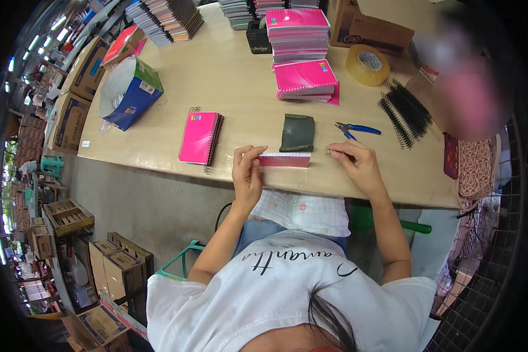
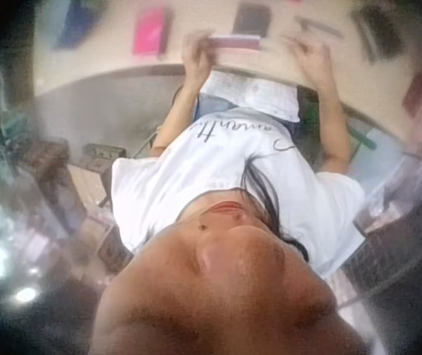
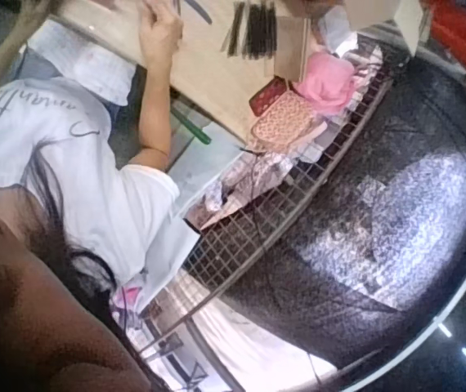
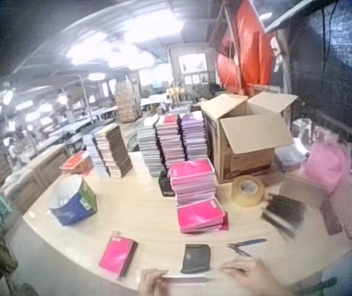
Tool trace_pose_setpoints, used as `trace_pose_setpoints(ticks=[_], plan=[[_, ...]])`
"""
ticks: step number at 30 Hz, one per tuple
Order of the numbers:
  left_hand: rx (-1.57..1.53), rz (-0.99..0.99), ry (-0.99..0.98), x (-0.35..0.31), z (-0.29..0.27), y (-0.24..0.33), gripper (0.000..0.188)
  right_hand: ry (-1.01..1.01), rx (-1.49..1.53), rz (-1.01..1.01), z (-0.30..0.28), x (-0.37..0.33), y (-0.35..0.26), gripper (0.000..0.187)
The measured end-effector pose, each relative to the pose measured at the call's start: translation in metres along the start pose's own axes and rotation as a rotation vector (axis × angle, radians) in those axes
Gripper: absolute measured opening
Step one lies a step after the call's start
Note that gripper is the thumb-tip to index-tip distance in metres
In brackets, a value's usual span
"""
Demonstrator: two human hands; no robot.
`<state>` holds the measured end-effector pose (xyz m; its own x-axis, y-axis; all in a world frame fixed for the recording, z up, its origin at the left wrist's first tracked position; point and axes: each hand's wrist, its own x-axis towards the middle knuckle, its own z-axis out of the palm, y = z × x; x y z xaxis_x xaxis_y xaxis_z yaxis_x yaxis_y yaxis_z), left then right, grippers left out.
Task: The person finishes spiral-bound notebooks by using a green cloth to smooth the metal binding, then uses a blue tool to crimp the ends of the spiral wire. The notebooks are handled one at a time and placed back onto a stack after each is finished.
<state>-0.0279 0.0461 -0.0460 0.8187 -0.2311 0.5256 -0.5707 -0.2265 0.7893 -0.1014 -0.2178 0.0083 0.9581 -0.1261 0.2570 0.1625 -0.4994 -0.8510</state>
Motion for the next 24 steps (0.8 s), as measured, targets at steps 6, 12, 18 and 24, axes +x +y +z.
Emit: trace_pose_setpoints(ticks=[6,12,18,24], plan=[[-0.032,-0.047,0.072,-0.002,0.011,0.005,0.029,-0.022,0.016,-0.055,0.018,0.006,-0.012,0.017],[0.004,-0.016,0.066,0.002,0.012,0.01,0.026,-0.182,0.09,-0.045,0.018,0.011,-0.016,0.015],[0.031,-0.013,0.091,0.002,0.012,0.011,0.024,-0.289,-0.012,-0.112,0.015,0.013,-0.022,0.021],[0.056,-0.012,0.086,0.002,0.012,0.011,0.025,-0.273,-0.13,-0.164,0.014,0.013,-0.025,0.025]])
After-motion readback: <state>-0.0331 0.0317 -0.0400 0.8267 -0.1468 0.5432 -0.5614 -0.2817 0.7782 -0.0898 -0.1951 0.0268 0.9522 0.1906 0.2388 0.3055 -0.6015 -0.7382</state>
